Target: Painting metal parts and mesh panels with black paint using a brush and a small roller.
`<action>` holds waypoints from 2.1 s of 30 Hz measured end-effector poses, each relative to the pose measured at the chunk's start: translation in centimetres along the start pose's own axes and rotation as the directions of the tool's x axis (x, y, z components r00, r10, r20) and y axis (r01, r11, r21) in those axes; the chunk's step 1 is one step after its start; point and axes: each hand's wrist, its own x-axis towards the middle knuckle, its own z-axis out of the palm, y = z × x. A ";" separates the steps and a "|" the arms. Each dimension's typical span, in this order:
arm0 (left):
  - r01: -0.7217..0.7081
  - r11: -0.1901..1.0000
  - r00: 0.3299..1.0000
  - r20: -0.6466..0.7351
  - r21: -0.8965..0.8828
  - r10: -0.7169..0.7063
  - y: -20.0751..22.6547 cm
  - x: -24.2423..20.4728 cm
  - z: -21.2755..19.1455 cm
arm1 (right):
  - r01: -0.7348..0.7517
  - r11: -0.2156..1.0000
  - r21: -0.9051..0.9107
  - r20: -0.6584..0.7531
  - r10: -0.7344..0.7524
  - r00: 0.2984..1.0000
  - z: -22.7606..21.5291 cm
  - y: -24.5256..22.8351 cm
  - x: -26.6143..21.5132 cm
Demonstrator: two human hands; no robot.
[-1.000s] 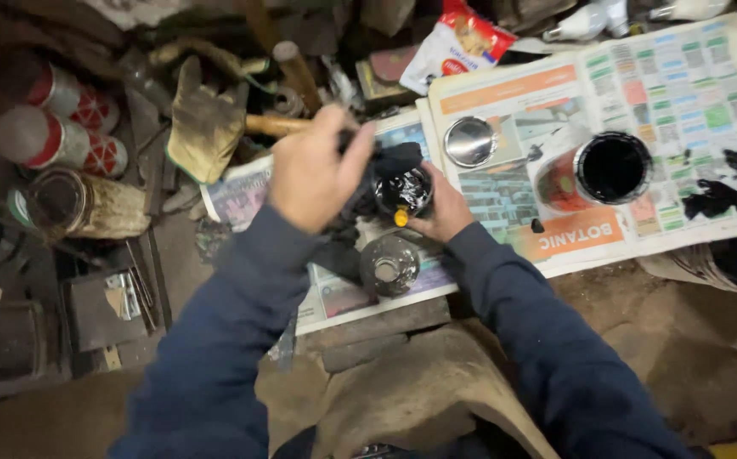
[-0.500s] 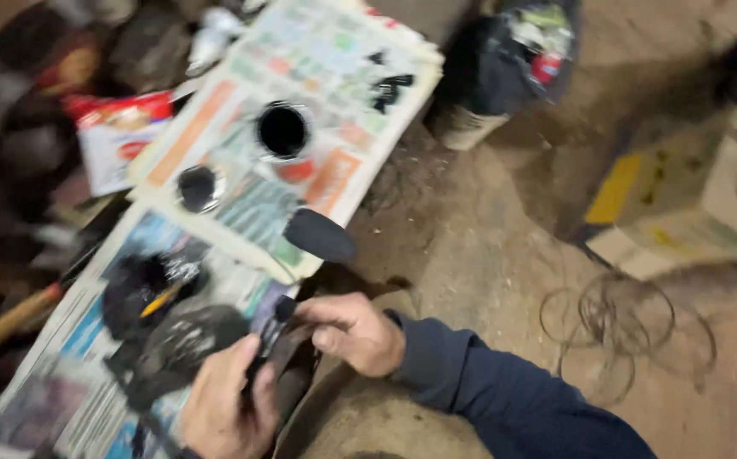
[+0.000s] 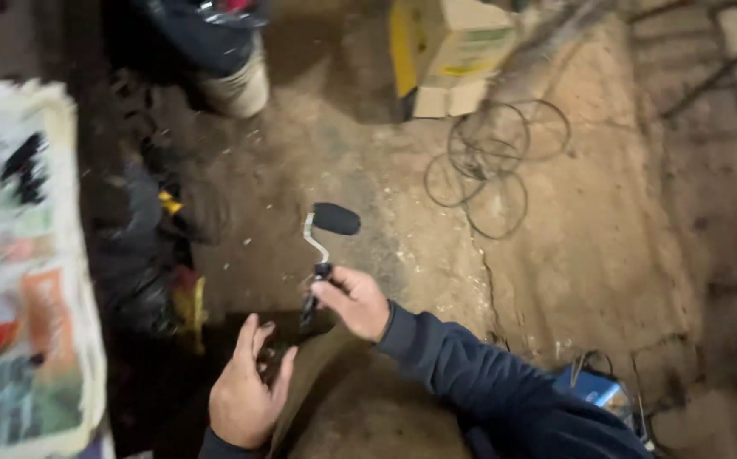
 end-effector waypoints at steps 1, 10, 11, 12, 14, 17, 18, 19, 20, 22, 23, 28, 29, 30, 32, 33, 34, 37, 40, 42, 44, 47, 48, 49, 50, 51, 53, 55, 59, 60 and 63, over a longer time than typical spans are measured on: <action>-0.024 1.000 1.000 0.018 -0.001 0.024 -1.6 0.4 1.6 | 0.010 1.000 0.002 -0.028 -0.010 1.000 -3.0 0.7 -0.4; 0.153 0.809 0.622 0.581 0.568 -0.526 -24.4 3.2 15.8 | -0.373 0.656 -0.656 -0.576 -0.117 0.809 -20.6 9.9 -8.8; 0.118 0.776 0.495 0.641 0.620 -0.587 -27.5 4.0 17.7 | -0.389 0.752 -0.532 -0.640 -0.056 0.767 -21.5 10.5 -9.9; 0.070 0.737 0.347 0.676 0.673 -0.650 -30.8 4.3 18.9 | -0.398 0.832 -0.387 -0.693 0.023 0.721 -21.7 11.3 -11.4; -0.033 0.711 0.263 0.693 0.702 -0.672 -30.4 5.9 19.3 | -0.409 0.880 -0.239 -0.768 0.087 0.635 -22.5 13.2 -13.8; -0.215 0.721 0.301 0.747 0.659 -0.593 -33.4 8.0 20.4 | -0.486 0.871 -0.077 -0.870 0.179 0.460 -23.0 13.4 -17.4; -0.305 0.750 0.394 0.795 0.587 -0.462 -34.8 9.6 21.5 | -0.576 0.816 -0.048 -0.911 0.201 0.360 -23.4 12.9 -18.4; -0.348 0.740 0.393 0.806 0.576 -0.442 -34.1 12.2 22.0 | -0.563 0.826 -0.025 -0.926 0.194 0.325 -23.7 13.3 -19.7; -0.387 0.745 0.464 0.813 0.544 -0.353 -33.6 12.7 22.6 | -0.625 0.758 -0.186 -0.961 -0.006 0.278 -24.2 13.8 -21.7; -0.437 0.742 0.521 0.816 0.508 -0.251 -30.8 15.1 23.5 | -0.693 0.650 -0.313 -0.950 -0.208 0.234 -25.1 13.8 -24.6; -0.464 0.716 0.559 0.800 0.522 -0.220 -28.3 16.8 23.9 | -0.703 0.674 -0.225 -0.974 -0.157 0.162 -25.6 13.2 -25.9; -0.559 0.607 0.589 0.786 0.565 -0.188 -18.6 20.8 29.4 | -0.736 0.661 -0.148 -0.981 -0.194 0.023 -29.1 12.5 -32.6; -0.599 0.575 0.564 0.803 0.558 -0.192 -17.1 21.8 31.2 | -0.737 0.664 -0.128 -0.979 -0.205 -0.014 -29.8 12.2 -33.8; -0.629 0.550 0.542 0.817 0.550 -0.197 -15.7 22.3 33.4 | -0.740 0.662 -0.118 -0.974 -0.222 -0.043 -31.1 11.7 -35.3; -0.657 0.543 0.524 0.835 0.523 -0.170 -14.7 23.8 38.9 | -0.799 0.599 -0.048 -0.990 -0.137 -0.043 -33.6 13.4 -38.7; -0.672 0.543 0.506 0.848 0.503 -0.159 -14.5 24.0 41.4 | -0.855 0.518 0.007 -0.999 -0.042 -0.034 -34.9 14.2 -40.6; -0.662 0.552 0.515 0.843 0.507 -0.156 -12.2 23.4 43.9 | -0.856 0.516 -0.008 -0.998 -0.053 -0.022 -37.1 14.0 -42.0; -0.633 0.614 0.557 0.828 0.472 -0.063 -6.6 20.7 47.9 | -0.834 0.548 -0.056 -0.996 -0.087 0.009 -41.0 12.3 -45.6; -0.604 0.664 0.579 0.815 0.440 -0.013 0.5 18.5 54.3 | -0.801 0.591 -0.096 -0.990 -0.144 0.012 -49.4 7.8 -47.9; -0.607 0.705 0.557 0.829 0.367 0.049 4.3 16.3 57.1 | -0.940 0.333 -0.068 -0.995 0.042 0.087 -53.6 6.2 -49.8; -0.593 0.741 0.560 0.823 0.315 0.099 7.7 14.5 59.1 | -0.929 0.339 -0.147 -0.988 -0.006 0.154 -59.0 3.4 -49.4; -0.546 0.793 0.570 0.814 0.271 0.115 13.4 13.5 60.6 | -0.904 0.339 -0.259 -0.965 -0.054 0.256 -67.6 -0.5 -47.7; -0.507 0.815 0.574 0.815 0.280 0.077 15.3 13.0 61.0 | -0.896 0.331 -0.297 -0.953 -0.051 0.298 -70.7 -1.9 -47.0; -0.489 0.825 0.578 0.813 0.284 0.063 15.8 12.6 62.1 | -0.896 0.319 -0.309 -0.949 -0.044 0.312 -73.5 -2.8 -46.3; -0.446 0.845 0.604 0.796 0.295 0.041 16.3 12.4 63.1 | -0.892 0.261 -0.369 -0.926 -0.028 0.376 -76.4 -3.7 -45.4; -0.403 0.863 0.628 0.778 0.306 0.017 16.9 12.3 64.2 | -0.880 0.204 -0.429 -0.900 -0.008 0.436 -79.3 -4.6 -44.3; -0.356 0.884 0.663 0.749 0.304 0.009 15.3 10.6 66.5 | -0.857 0.202 -0.473 -0.878 -0.034 0.477 -83.3 -6.1 -42.6; -0.313 0.907 0.706 0.708 0.282 0.024 16.9 11.7 71.1 | -0.830 0.193 -0.522 -0.852 -0.089 0.515 -89.2 -7.2 -40.1; -0.146 0.953 0.748 0.660 0.265 -0.068 25.0 8.2 77.4 | -0.839 0.135 -0.527 -0.849 -0.044 0.527 -99.7 -6.5 -38.2; -0.099 0.965 0.748 0.657 0.245 -0.090 27.5 8.6 79.3 | -0.859 0.122 -0.497 -0.868 -0.051 0.494 -102.8 -6.0 -37.2; 0.014 0.975 0.696 0.697 0.222 -0.169 37.4 6.6 82.2 | -0.884 0.099 -0.456 -0.888 0.020 0.460 -110.2 -3.4 -36.0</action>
